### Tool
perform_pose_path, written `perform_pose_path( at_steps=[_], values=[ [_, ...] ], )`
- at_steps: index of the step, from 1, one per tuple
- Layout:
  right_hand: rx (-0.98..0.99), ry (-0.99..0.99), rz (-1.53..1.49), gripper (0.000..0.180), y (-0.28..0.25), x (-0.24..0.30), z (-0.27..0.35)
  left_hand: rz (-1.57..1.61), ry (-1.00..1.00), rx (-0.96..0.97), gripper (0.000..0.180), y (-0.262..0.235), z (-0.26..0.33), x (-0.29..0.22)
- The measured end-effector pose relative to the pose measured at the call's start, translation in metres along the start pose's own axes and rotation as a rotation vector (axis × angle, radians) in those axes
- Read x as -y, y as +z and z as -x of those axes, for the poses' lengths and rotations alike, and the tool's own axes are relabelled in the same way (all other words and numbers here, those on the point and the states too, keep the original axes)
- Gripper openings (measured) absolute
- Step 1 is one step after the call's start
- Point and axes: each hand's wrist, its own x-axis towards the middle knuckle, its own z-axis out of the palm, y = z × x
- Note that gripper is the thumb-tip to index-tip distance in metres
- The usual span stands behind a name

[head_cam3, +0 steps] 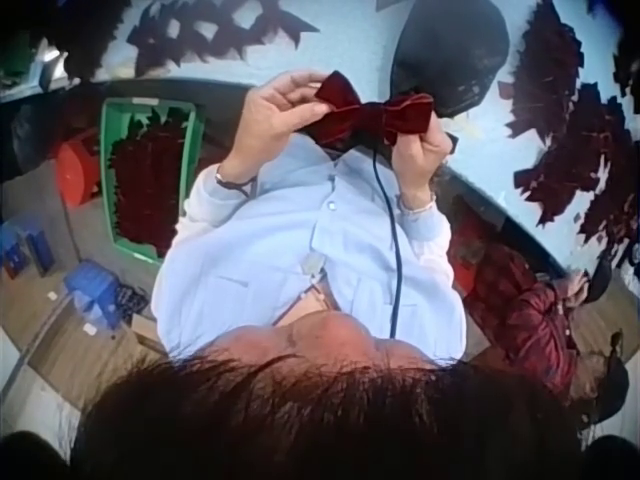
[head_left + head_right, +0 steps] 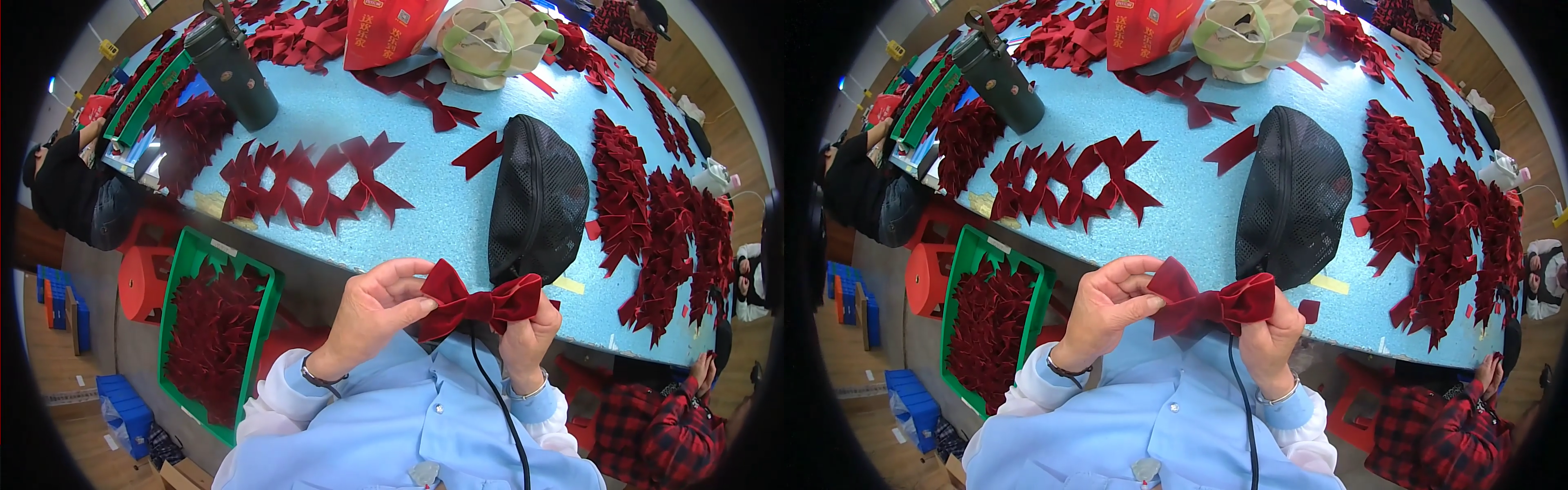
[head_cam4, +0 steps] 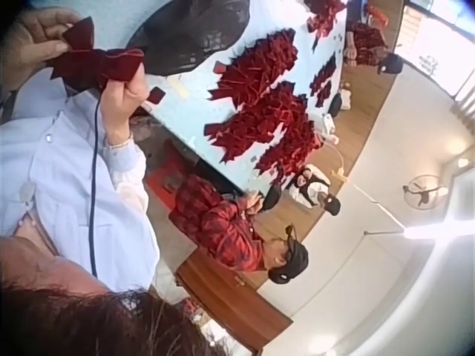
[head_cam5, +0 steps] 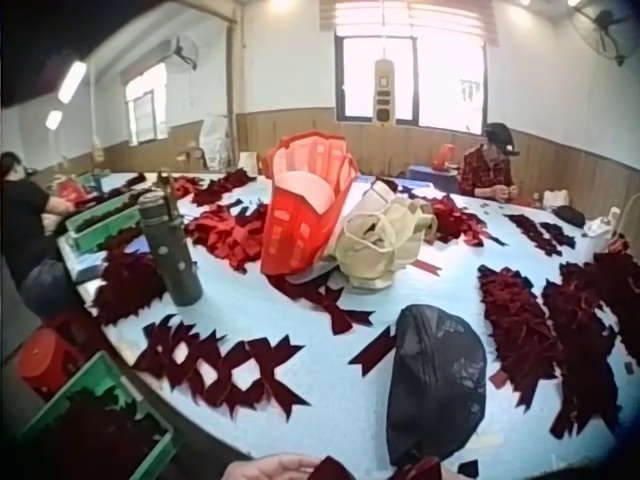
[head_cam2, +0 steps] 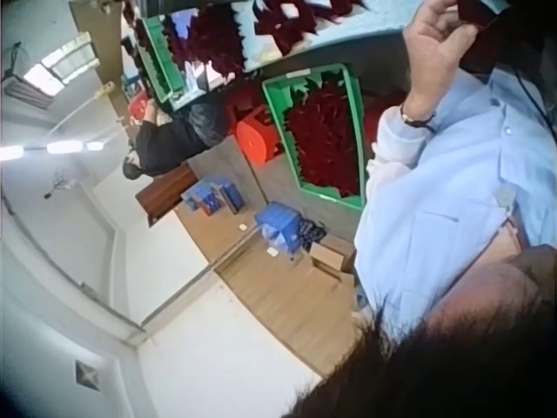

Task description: Assembling red fabric strips into decorative ribbon bows at a workshop table.

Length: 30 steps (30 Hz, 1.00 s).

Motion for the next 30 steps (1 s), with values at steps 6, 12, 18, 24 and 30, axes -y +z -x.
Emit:
perform_pose_path(
  at_steps=[6,12,18,24,30],
  values=[
    [-0.005,0.023,0.006,0.013,0.001,0.001,-0.002,-0.023,0.061,0.024,0.04,0.0,-0.002,0.002],
    [-0.001,-0.006,0.018,0.013,-0.001,-0.004,-0.004,0.011,0.017,-0.059,0.037,0.001,-0.005,0.006],
    [-0.001,-0.042,0.05,0.014,0.002,-0.003,-0.004,0.012,0.038,-0.112,0.032,0.005,-0.007,0.009],
    [0.032,-0.149,0.083,0.013,0.005,0.002,0.002,-0.003,0.05,-0.102,0.026,0.006,-0.008,0.016],
    [-0.006,-0.066,0.067,0.012,0.006,0.003,0.004,0.012,0.115,-0.099,0.021,0.005,-0.003,0.021]
  ],
)
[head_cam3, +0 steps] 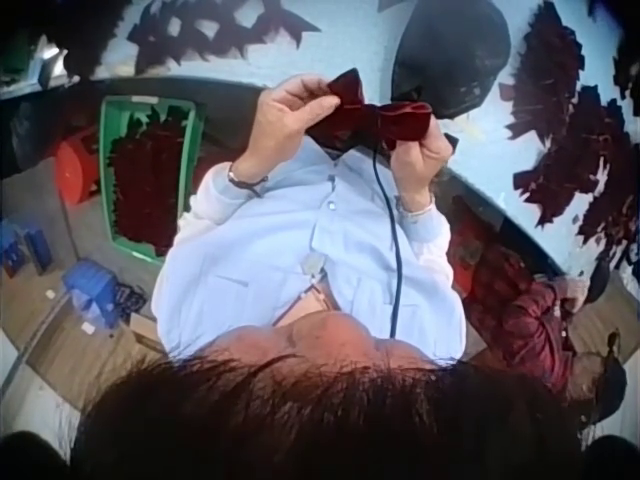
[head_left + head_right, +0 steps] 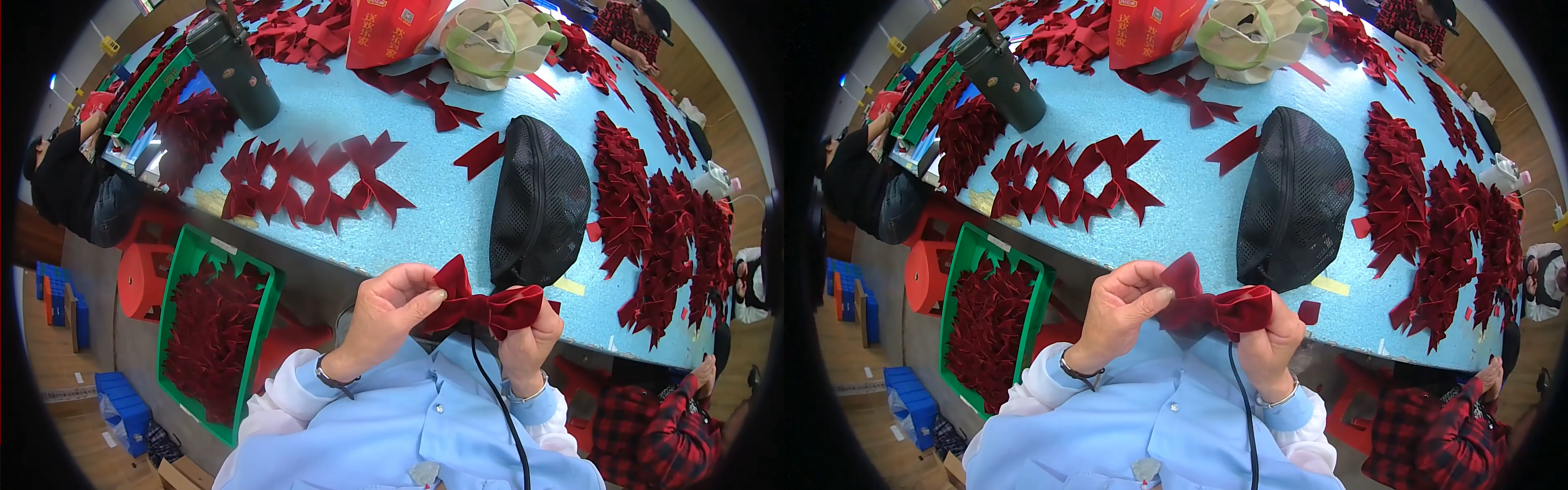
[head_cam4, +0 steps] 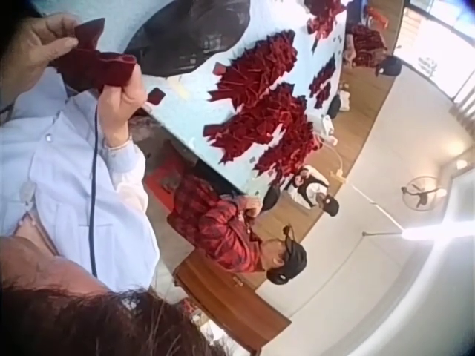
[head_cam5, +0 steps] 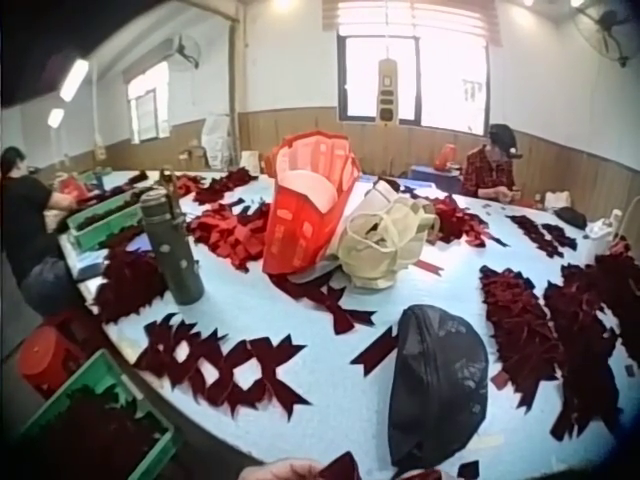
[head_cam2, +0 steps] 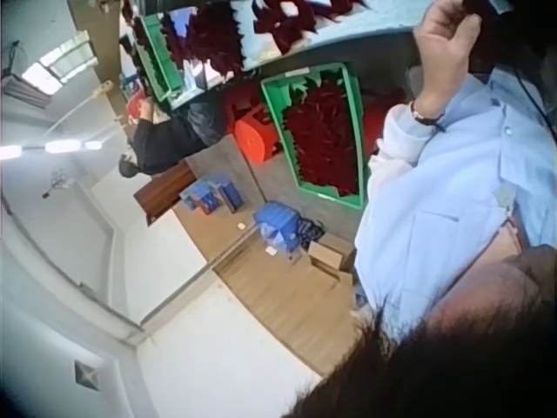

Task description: Assembling red fabric strips into decorative ribbon bows at a workshop table.

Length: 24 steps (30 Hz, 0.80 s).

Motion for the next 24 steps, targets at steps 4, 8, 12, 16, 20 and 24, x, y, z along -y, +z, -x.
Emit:
perform_pose_path(
  at_steps=[4,8,12,16,20,24],
  values=[
    [0.011,-0.003,-0.017,0.011,0.001,0.0,0.003,-0.027,-0.003,0.024,0.024,-0.005,-0.001,0.003],
    [0.058,0.021,-0.088,0.011,0.004,0.003,0.004,0.182,-0.004,-0.016,0.031,0.003,-0.005,0.0],
    [0.056,0.054,-0.122,0.01,0.006,0.002,0.004,0.166,-0.017,0.041,0.036,0.001,-0.007,0.002],
    [0.063,0.064,-0.109,0.01,0.007,0.001,0.004,0.026,0.023,0.11,0.036,-0.001,-0.008,0.001],
    [0.077,0.046,-0.108,0.01,0.008,0.0,0.004,-0.415,-0.019,0.26,0.027,-0.013,-0.013,-0.008],
    [0.131,0.064,-0.124,0.01,0.008,-0.002,0.005,-0.336,0.087,0.197,0.017,-0.013,-0.016,-0.007]
  ],
)
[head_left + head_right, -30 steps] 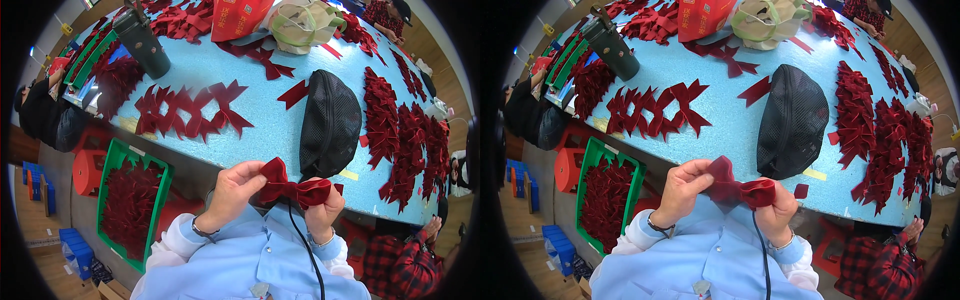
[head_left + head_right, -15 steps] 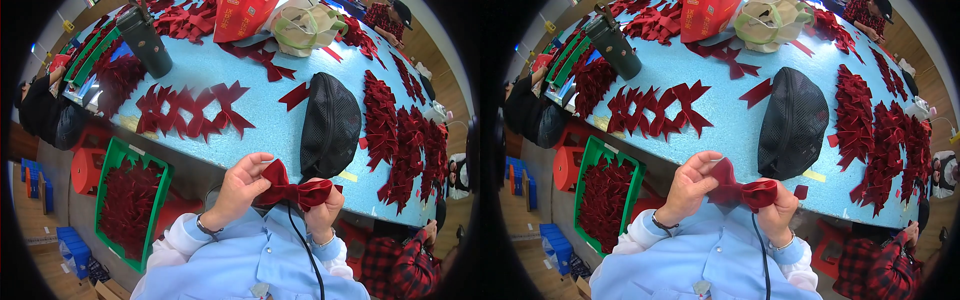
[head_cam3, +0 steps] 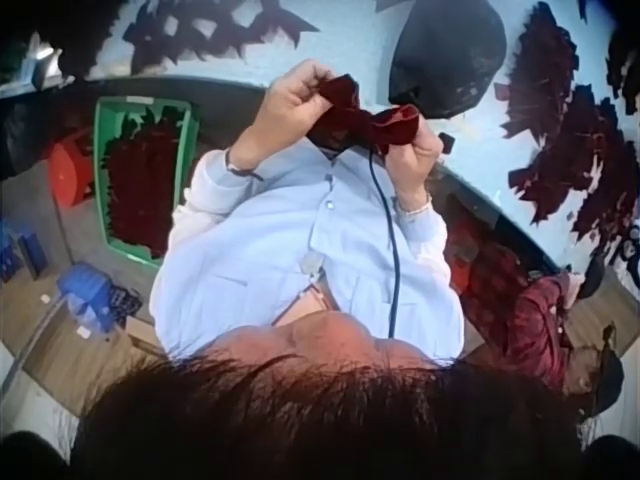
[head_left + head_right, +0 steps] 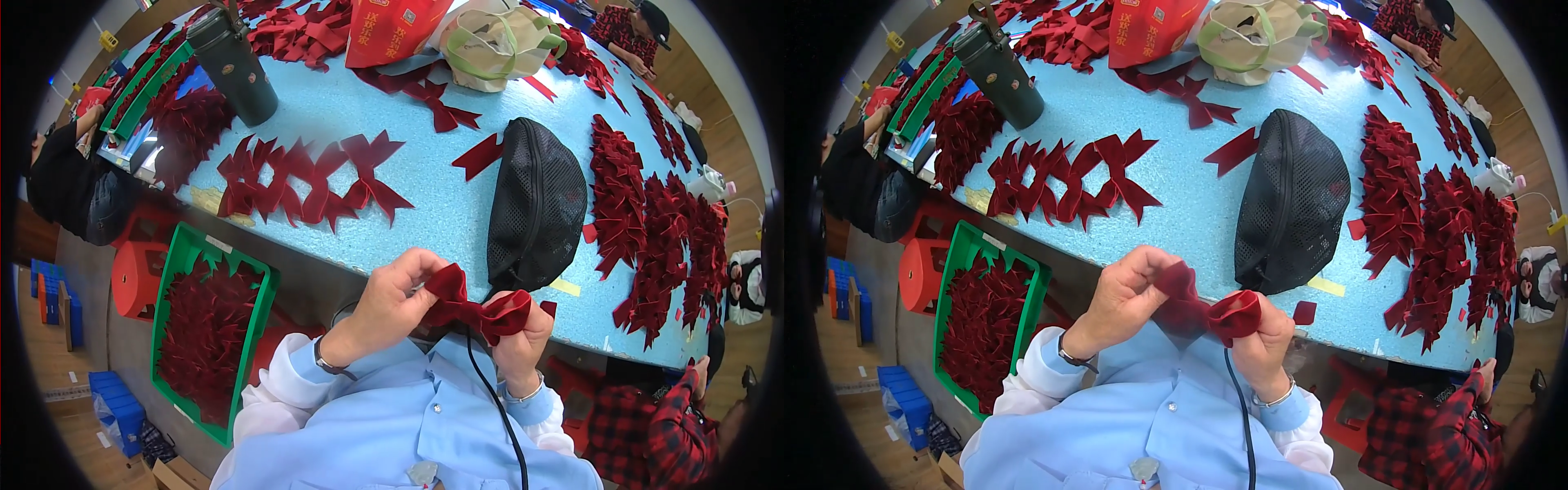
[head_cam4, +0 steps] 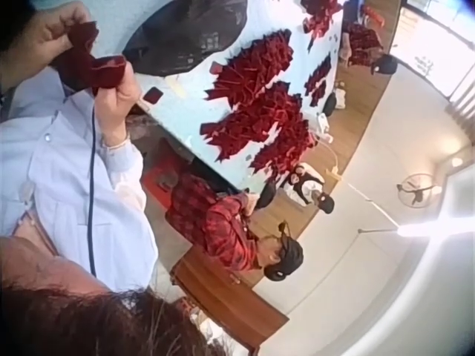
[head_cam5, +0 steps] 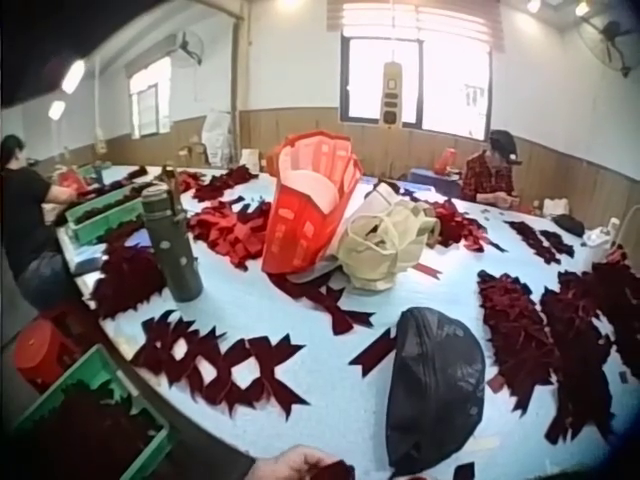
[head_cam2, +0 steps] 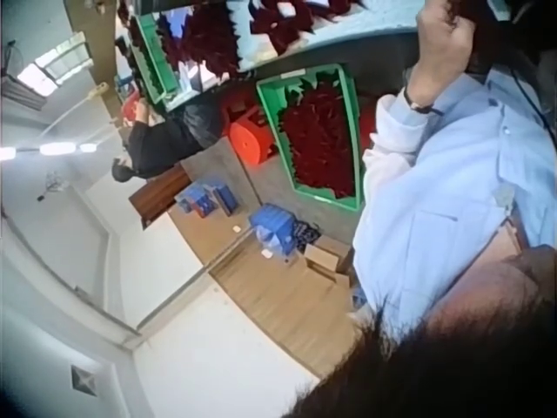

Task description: Assembling red fabric strips into decorative ribbon bows at a workshop table.

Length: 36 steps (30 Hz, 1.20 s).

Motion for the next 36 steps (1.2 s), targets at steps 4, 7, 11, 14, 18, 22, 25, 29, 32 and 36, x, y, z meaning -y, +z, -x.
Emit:
perform_pose_path(
  at_steps=[4,7,11,14,18,22,25,29,32,36],
  values=[
    [-0.05,-0.012,0.023,0.012,0.003,-0.003,0.001,0.236,0.037,-0.112,0.01,0.015,-0.003,0.009],
    [-0.107,-0.02,0.009,0.012,0.003,-0.007,0.002,0.214,-0.007,-0.143,0.014,0.02,-0.005,0.006],
    [-0.14,-0.03,0.04,0.012,0.007,-0.007,0.003,0.195,-0.092,-0.137,0.017,0.021,-0.004,0.005],
    [-0.133,-0.084,0.118,0.013,0.01,-0.003,0.001,0.182,-0.107,-0.133,0.016,0.02,-0.003,0.004],
    [-0.098,-0.15,0.243,0.011,0.005,0.001,0.002,0.102,-0.06,-0.145,0.014,0.02,-0.003,0.002],
    [-0.085,-0.212,0.356,0.009,-0.001,0.002,0.002,-0.057,-0.037,-0.11,0.014,0.015,-0.008,-0.003],
    [-0.064,-0.248,0.41,0.008,-0.008,0.001,0.003,-0.13,-0.054,-0.035,0.012,0.016,-0.013,-0.009],
    [-0.003,-0.305,0.458,0.008,-0.013,-0.001,0.0,-0.072,-0.144,-0.136,0.008,0.033,-0.012,-0.008],
    [0.022,-0.336,0.498,0.011,-0.013,-0.003,-0.004,-0.026,-0.048,-0.272,0.008,0.041,-0.01,0.008],
    [-0.079,-0.097,0.179,0.013,-0.005,0.003,-0.009,0.08,0.008,-0.34,0.011,0.049,-0.008,0.014]
  ],
)
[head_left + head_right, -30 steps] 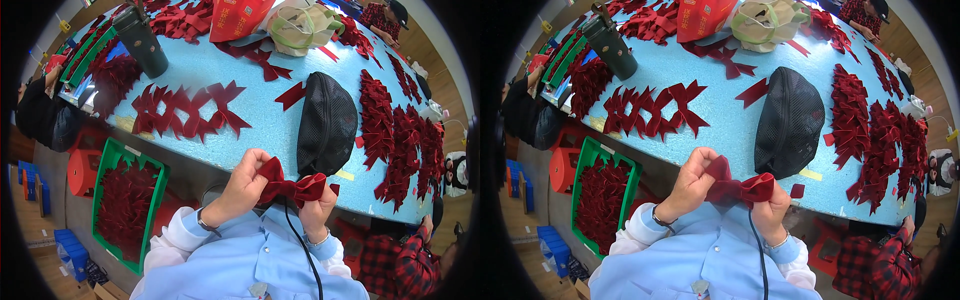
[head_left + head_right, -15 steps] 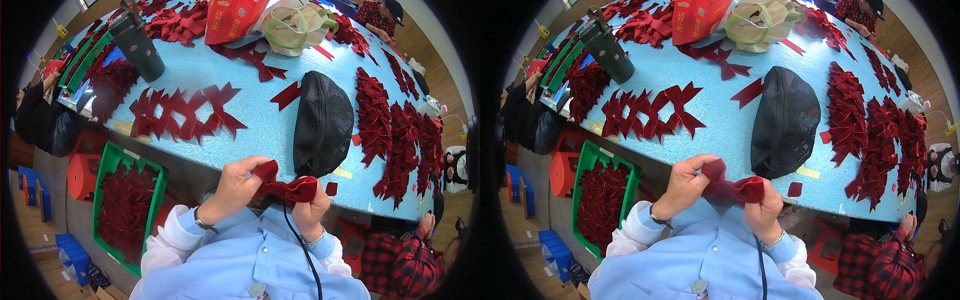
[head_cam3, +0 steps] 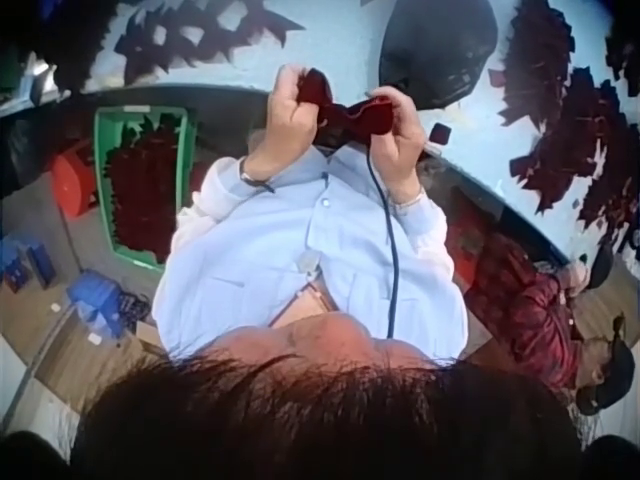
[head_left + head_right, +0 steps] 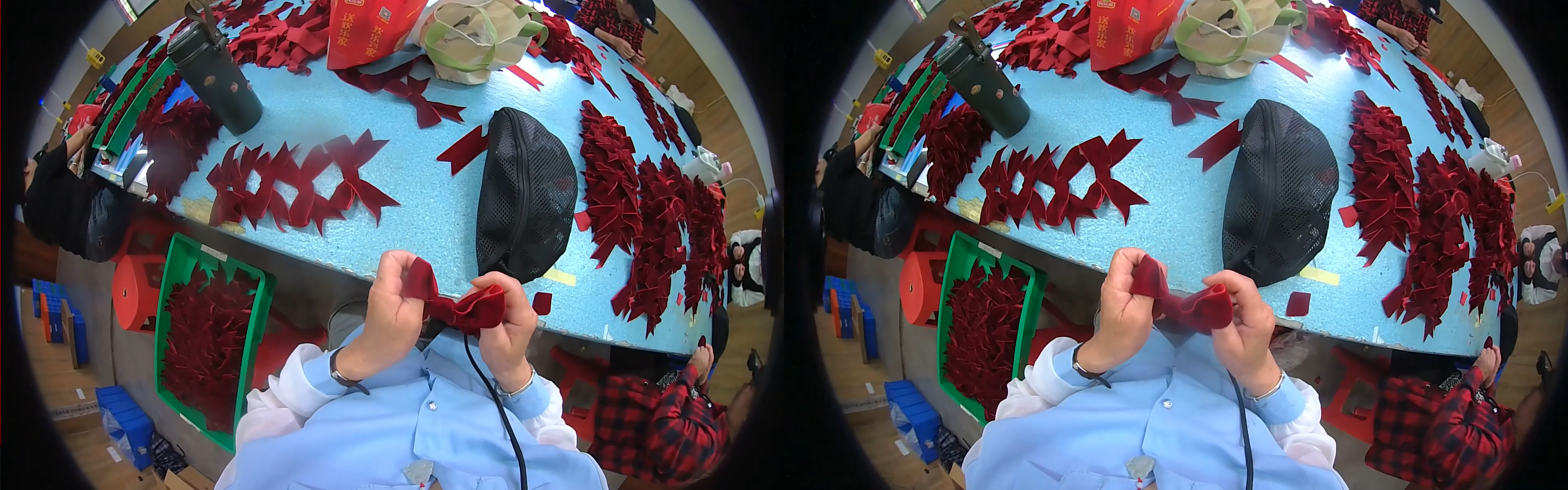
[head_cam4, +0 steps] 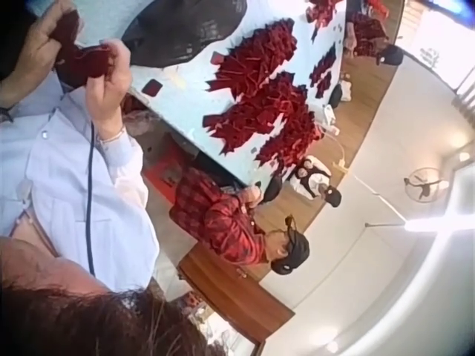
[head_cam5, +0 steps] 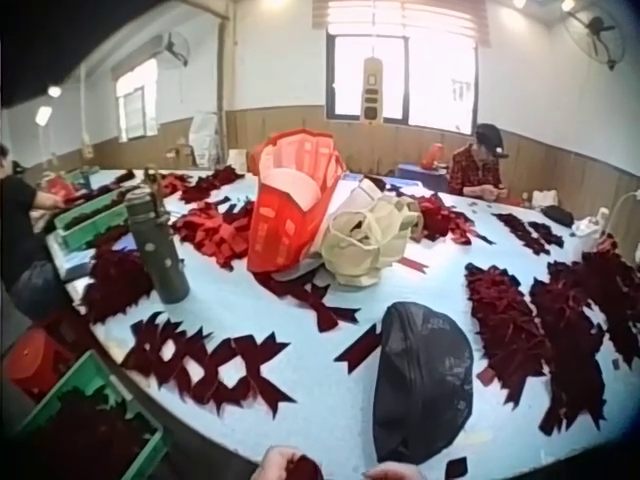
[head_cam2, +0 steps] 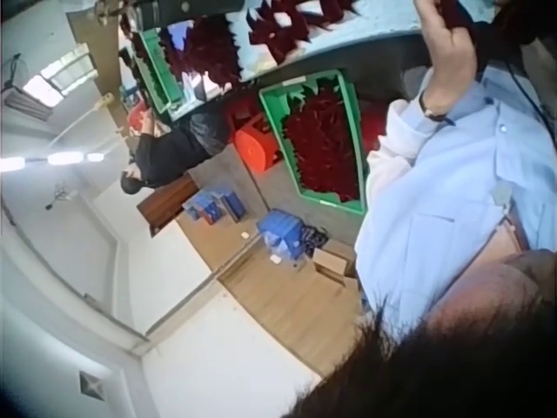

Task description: Assembling red fabric strips into decorative ribbon bows at a workshop table.

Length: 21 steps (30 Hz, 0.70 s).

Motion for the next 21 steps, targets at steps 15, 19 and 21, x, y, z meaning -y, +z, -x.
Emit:
perform_pose_path(
  at_steps=[15,19,21],
  values=[
    [0.065,-0.133,-0.002,0.015,0.012,-0.017,0.004,0.278,0.036,-0.048,0.013,-0.006,0.005,0.004],
    [0.138,-0.322,0.105,0.016,0.009,-0.024,-0.006,0.205,0.072,-0.019,0.009,-0.012,0.0,0.002],
    [0.117,-0.232,0.076,0.017,0.01,-0.021,-0.004,0.177,0.094,-0.003,0.009,-0.013,0.0,0.0]
  ],
)
